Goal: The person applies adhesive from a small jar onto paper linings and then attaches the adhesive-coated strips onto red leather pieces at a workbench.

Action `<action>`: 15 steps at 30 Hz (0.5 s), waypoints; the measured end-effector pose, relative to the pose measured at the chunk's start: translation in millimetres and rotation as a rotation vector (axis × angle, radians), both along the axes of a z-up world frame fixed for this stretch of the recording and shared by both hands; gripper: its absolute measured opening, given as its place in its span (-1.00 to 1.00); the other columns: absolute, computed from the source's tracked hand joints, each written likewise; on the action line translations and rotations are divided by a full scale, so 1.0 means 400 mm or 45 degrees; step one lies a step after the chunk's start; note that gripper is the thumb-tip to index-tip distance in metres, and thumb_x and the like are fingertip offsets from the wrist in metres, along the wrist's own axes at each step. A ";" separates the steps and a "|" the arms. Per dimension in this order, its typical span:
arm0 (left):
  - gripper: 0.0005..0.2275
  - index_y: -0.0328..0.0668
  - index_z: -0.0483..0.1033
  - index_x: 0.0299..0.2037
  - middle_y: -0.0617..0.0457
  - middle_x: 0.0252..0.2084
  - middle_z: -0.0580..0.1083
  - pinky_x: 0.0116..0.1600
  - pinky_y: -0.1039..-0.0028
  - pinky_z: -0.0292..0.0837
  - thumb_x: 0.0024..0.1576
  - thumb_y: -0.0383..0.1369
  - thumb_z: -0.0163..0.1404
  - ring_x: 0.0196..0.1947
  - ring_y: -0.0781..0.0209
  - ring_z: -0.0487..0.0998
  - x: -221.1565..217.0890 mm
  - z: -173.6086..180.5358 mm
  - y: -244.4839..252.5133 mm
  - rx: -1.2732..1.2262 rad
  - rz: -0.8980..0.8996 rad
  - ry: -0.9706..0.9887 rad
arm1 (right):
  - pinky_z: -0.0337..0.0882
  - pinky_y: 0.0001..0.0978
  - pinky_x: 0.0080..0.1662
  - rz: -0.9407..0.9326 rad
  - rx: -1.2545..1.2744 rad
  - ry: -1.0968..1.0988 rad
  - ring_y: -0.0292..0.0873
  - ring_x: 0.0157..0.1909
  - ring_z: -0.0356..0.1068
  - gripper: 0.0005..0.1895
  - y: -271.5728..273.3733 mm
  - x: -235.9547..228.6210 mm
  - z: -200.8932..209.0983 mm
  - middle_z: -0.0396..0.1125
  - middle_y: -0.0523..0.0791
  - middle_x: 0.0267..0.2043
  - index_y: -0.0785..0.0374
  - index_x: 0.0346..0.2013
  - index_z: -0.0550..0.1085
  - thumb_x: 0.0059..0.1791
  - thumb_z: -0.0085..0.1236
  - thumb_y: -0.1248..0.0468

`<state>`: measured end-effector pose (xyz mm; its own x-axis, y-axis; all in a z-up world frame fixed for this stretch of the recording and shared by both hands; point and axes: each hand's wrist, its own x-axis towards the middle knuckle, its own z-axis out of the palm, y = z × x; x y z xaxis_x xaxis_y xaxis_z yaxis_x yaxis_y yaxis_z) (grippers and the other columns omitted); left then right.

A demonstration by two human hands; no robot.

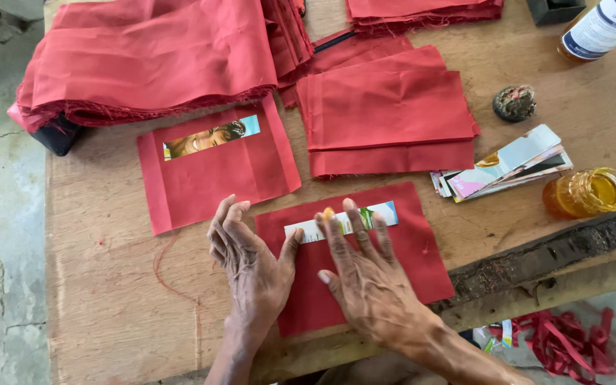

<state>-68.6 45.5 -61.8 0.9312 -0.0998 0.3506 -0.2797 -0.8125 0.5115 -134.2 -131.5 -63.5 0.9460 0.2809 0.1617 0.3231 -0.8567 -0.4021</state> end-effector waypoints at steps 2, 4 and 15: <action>-0.24 -0.30 0.08 0.25 -0.29 0.33 0.13 0.32 -0.05 -0.01 -0.04 -0.22 0.34 0.34 -0.24 0.12 -0.002 -0.001 0.000 0.006 0.005 -0.003 | -0.64 0.07 0.45 -0.059 -0.112 -0.136 0.02 0.58 -0.70 -0.20 -0.034 -0.006 -0.003 -0.56 0.03 0.60 0.36 0.51 -0.37 0.17 -0.33 0.02; -0.25 -0.30 0.09 0.24 -0.30 0.32 0.13 0.31 -0.06 -0.01 -0.03 -0.22 0.34 0.33 -0.23 0.12 -0.004 -0.005 0.002 0.004 0.005 0.005 | -0.63 0.07 0.44 -0.163 -0.211 -0.047 0.02 0.56 -0.66 -0.19 -0.092 -0.012 -0.004 -0.55 -0.03 0.60 0.33 0.50 -0.33 0.13 -0.32 0.00; -0.27 -0.44 -0.24 0.50 -0.31 0.59 -0.12 0.57 0.07 -0.34 0.09 -0.60 -0.16 0.60 -0.14 -0.27 -0.110 0.001 -0.138 0.229 -0.555 0.083 | -0.40 0.10 0.49 -0.190 0.193 -0.038 0.21 0.62 -0.42 -0.31 -0.187 -0.038 0.028 -0.23 0.07 0.61 0.41 0.52 -0.22 0.17 -0.39 0.14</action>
